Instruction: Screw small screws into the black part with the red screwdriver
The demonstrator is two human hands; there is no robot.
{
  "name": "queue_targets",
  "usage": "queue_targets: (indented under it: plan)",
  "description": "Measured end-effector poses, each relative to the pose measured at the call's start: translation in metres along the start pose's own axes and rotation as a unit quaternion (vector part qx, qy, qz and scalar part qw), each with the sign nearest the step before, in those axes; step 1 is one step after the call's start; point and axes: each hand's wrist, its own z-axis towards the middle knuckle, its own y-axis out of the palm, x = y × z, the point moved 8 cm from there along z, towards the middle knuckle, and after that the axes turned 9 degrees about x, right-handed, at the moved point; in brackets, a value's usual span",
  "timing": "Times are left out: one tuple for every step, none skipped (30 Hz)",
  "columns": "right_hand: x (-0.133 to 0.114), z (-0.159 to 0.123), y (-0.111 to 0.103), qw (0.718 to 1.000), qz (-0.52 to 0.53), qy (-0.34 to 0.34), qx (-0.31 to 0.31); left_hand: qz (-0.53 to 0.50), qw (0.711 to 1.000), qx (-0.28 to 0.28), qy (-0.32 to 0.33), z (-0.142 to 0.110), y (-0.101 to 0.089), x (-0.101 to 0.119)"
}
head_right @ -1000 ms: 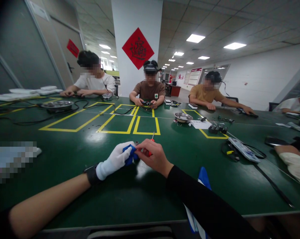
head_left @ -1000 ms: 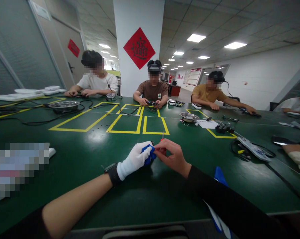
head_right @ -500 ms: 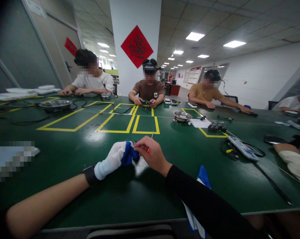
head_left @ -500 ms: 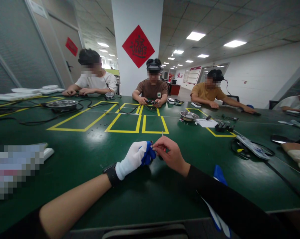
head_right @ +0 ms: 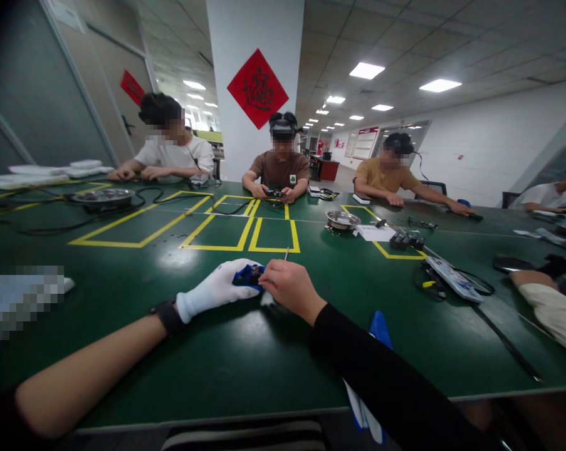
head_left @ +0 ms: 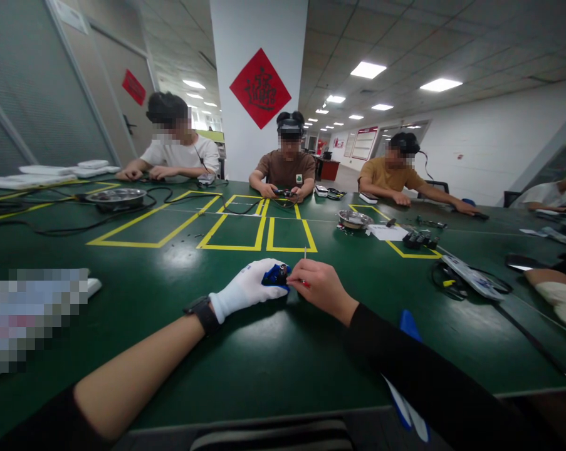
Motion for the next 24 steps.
queue_targets:
  plan:
    - [-0.002, 0.000, 0.001, 1.000, -0.016, -0.014, -0.002, 0.004, 1.000, -0.003, 0.001, 0.000, 0.000, 0.000]
    - [-0.003, -0.001, 0.002, 0.999, -0.033, -0.029, -0.005, 0.007, 1.000, -0.006, 0.000, 0.000, 0.000, -0.001]
    - [-0.005, -0.001, 0.004, 0.998, -0.051, -0.046, -0.009, 0.009, 1.000, -0.008, -0.001, 0.000, -0.001, -0.001]
    - [-0.007, -0.002, 0.005, 0.996, -0.067, -0.062, -0.012, 0.009, 1.000, -0.009, -0.001, 0.000, -0.001, -0.001]
    - [-0.009, -0.002, 0.006, 0.993, -0.082, -0.078, -0.015, 0.009, 1.000, -0.011, -0.002, 0.000, -0.002, -0.002]
    - [-0.011, -0.002, 0.007, 0.991, -0.095, -0.090, -0.019, 0.009, 1.000, -0.012, -0.002, 0.000, -0.002, -0.003]
    - [-0.013, -0.002, 0.008, 0.989, -0.106, -0.098, -0.023, 0.009, 1.000, -0.013, -0.003, 0.000, -0.001, -0.004]
    - [-0.014, -0.002, 0.008, 0.988, -0.116, -0.102, -0.027, 0.009, 1.000, -0.012, -0.004, 0.000, -0.001, -0.005]
    - [-0.015, -0.001, 0.009, 0.986, -0.125, -0.104, -0.031, 0.011, 1.000, -0.011, -0.005, 0.000, -0.001, -0.006]
    - [-0.016, -0.001, 0.009, 0.985, -0.134, -0.103, -0.037, 0.012, 1.000, -0.010, -0.006, 0.001, -0.001, -0.007]
    - [-0.017, 0.000, 0.010, 0.984, -0.141, -0.101, -0.045, 0.013, 1.000, -0.008, -0.006, 0.001, -0.001, -0.007]
    - [-0.017, 0.000, 0.010, 0.983, -0.146, -0.097, -0.052, 0.013, 1.000, -0.006, -0.006, 0.001, -0.001, -0.007]
    - [-0.017, 0.000, 0.011, 0.983, -0.149, -0.093, -0.058, 0.011, 1.000, -0.005, -0.005, 0.001, -0.001, -0.006]
    - [-0.016, 0.000, 0.012, 0.983, -0.150, -0.088, -0.062, 0.009, 1.000, -0.005, -0.004, 0.001, -0.001, -0.005]
    - [-0.016, 0.000, 0.012, 0.983, -0.148, -0.083, -0.062, 0.006, 1.000, -0.007, -0.004, 0.001, -0.001, -0.005]
    - [-0.015, -0.001, 0.012, 0.984, -0.146, -0.078, -0.058, 0.005, 1.000, -0.009, -0.004, 0.001, -0.001, -0.005]
    - [-0.014, -0.001, 0.012, 0.985, -0.144, -0.074, -0.052, 0.006, 1.000, -0.012, -0.006, 0.001, -0.001, -0.005]
    - [-0.013, -0.002, 0.011, 0.987, -0.140, -0.071, -0.044, 0.009, 1.000, -0.013, -0.007, 0.001, 0.000, -0.006]
    - [-0.012, -0.002, 0.011, 0.988, -0.137, -0.067, -0.037, 0.013, 1.000, -0.013, -0.007, 0.001, 0.000, -0.007]
    - [-0.011, -0.002, 0.011, 0.988, -0.134, -0.064, -0.032, 0.017, 1.000, -0.014, -0.007, 0.001, 0.000, -0.008]
    - [-0.010, -0.003, 0.011, 0.989, -0.131, -0.061, -0.030, 0.020, 1.000, -0.014, -0.006, 0.001, 0.000, -0.009]
    - [-0.010, -0.002, 0.011, 0.990, -0.127, -0.059, -0.030, 0.022, 1.000, -0.015, -0.004, 0.001, 0.000, -0.009]
    - [-0.010, -0.002, 0.011, 0.990, -0.125, -0.058, -0.032, 0.022, 1.000, -0.016, -0.001, 0.002, 0.001, -0.010]
    - [-0.010, -0.002, 0.011, 0.990, -0.123, -0.057, -0.037, 0.021, 1.000, -0.018, 0.002, 0.002, 0.001, -0.010]
